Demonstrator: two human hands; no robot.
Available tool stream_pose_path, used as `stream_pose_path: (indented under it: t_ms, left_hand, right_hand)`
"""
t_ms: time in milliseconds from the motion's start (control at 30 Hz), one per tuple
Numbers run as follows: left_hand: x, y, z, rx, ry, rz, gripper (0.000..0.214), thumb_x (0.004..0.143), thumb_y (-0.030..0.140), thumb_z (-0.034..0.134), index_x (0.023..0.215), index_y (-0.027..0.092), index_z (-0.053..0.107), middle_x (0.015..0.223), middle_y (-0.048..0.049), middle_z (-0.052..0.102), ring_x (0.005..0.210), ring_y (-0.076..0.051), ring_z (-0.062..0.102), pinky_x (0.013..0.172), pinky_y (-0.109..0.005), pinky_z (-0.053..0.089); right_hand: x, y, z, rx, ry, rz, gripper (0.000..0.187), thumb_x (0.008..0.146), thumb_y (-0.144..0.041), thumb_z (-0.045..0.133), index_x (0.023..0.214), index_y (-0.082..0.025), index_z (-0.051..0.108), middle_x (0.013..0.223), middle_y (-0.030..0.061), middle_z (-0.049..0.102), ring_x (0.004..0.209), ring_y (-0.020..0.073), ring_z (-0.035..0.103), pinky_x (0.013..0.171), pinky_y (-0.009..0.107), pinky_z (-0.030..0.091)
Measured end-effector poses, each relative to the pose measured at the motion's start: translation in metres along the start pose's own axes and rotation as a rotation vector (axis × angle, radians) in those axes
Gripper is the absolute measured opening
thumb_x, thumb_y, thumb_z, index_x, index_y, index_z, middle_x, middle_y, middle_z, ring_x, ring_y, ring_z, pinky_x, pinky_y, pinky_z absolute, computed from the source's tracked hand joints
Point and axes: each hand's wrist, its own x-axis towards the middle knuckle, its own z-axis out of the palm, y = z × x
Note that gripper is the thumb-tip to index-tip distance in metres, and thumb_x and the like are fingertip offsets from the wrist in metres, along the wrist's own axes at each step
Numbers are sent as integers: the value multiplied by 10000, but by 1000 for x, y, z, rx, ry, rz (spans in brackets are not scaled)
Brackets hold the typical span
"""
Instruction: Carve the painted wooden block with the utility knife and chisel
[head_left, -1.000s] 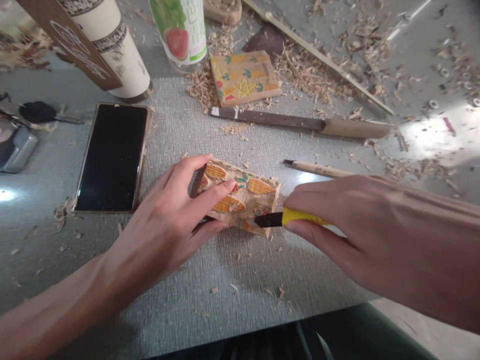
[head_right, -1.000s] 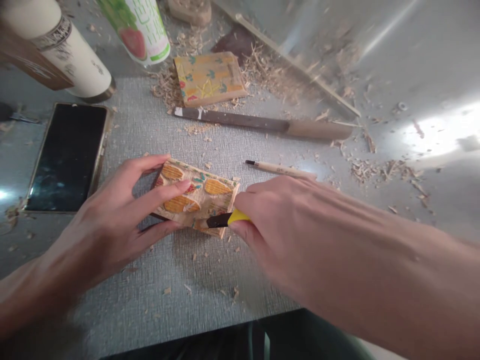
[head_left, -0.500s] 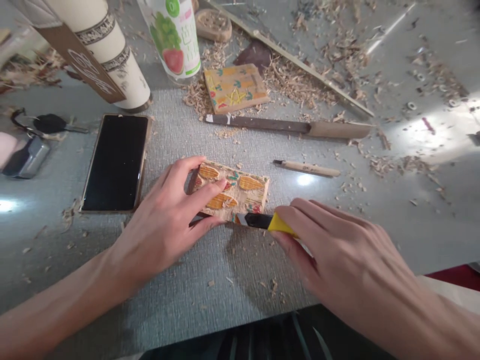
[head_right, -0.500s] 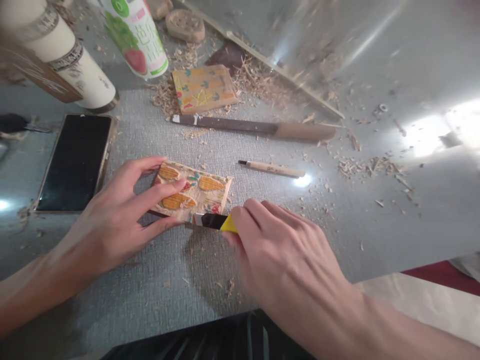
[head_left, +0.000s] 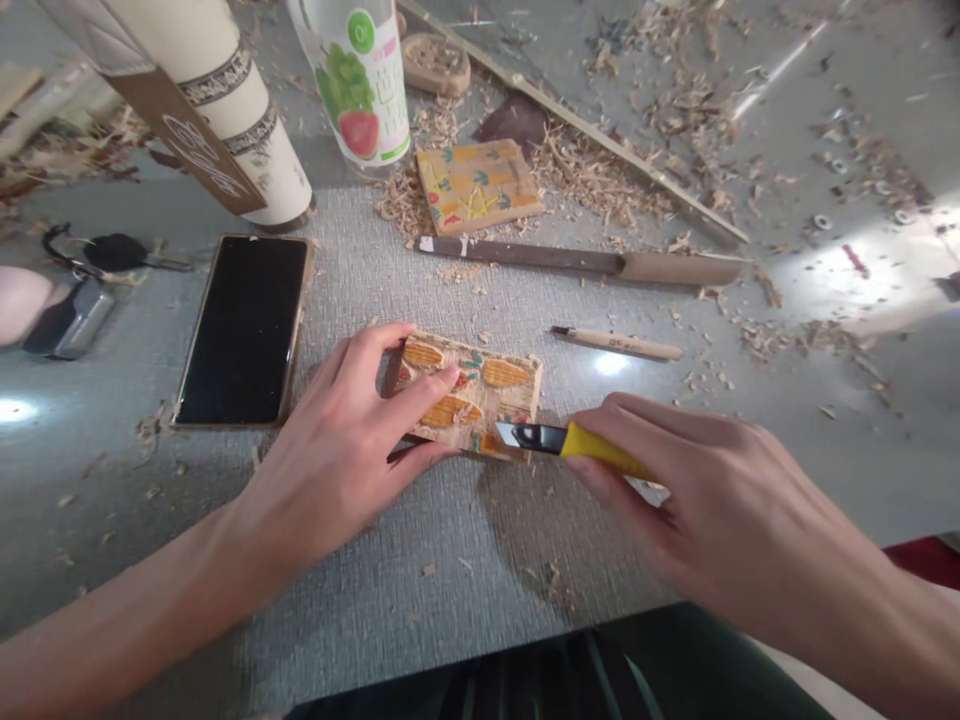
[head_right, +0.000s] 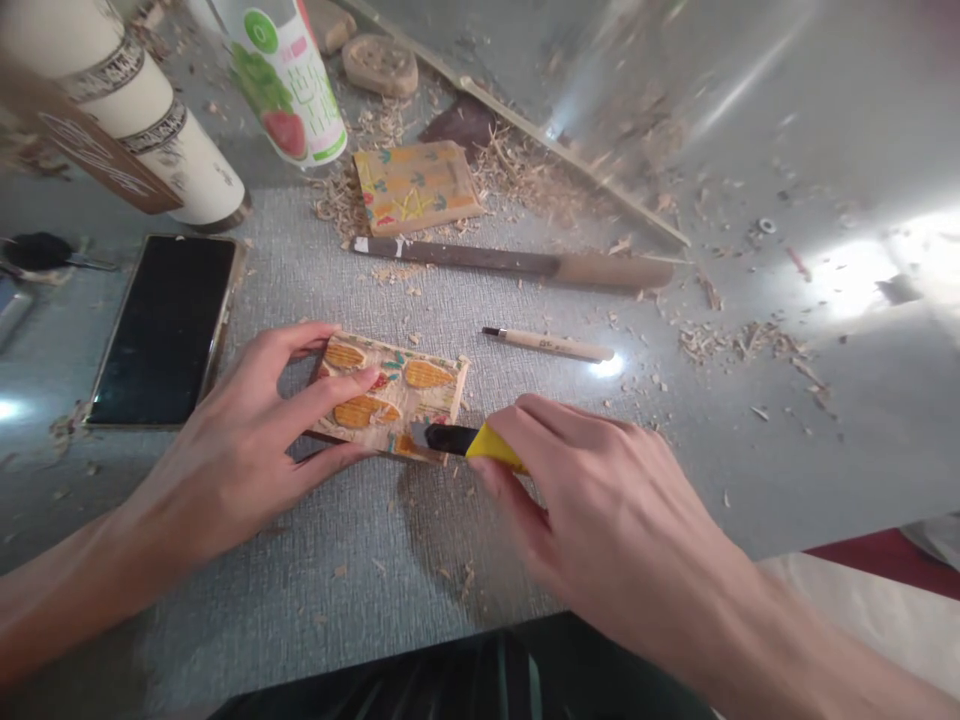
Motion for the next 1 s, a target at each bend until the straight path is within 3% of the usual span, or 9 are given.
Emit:
stream_pose_path:
  t_ms: [233, 600, 1000]
  left_hand:
    - [0, -1, 1, 2, 12, 7, 431, 1059, 460, 673, 1389, 186, 715, 1491, -215, 523, 1386, -416, 590, 1121, -632, 576]
    - [-2, 0, 2, -10, 7, -29, 429, 1052, 470, 683, 1413, 238, 699, 1526, -194, 518, 1406, -413, 577, 1137, -663, 558]
    - [-1, -1, 1, -19, -3, -24, 440, 1032, 438, 715, 1398, 195, 715, 1504, -213, 519, 1359, -426, 599, 1119, -662, 566]
  right_hand:
    - [15, 0, -11, -83, -102, -131, 202, 1073, -280, 528, 967, -219, 689, 789, 3, 625, 615, 209, 630, 553, 358, 327]
    - [23, -1, -16, -133, -106, -150, 211, 1052, -293, 523, 918, -232, 674, 760, 6, 617, 616, 213, 618, 573, 364, 323]
    - [20, -4, -15, -117, -97, -151, 202, 1060, -306, 526, 947, -237, 679, 765, 5, 637, 599, 200, 606, 557, 365, 318]
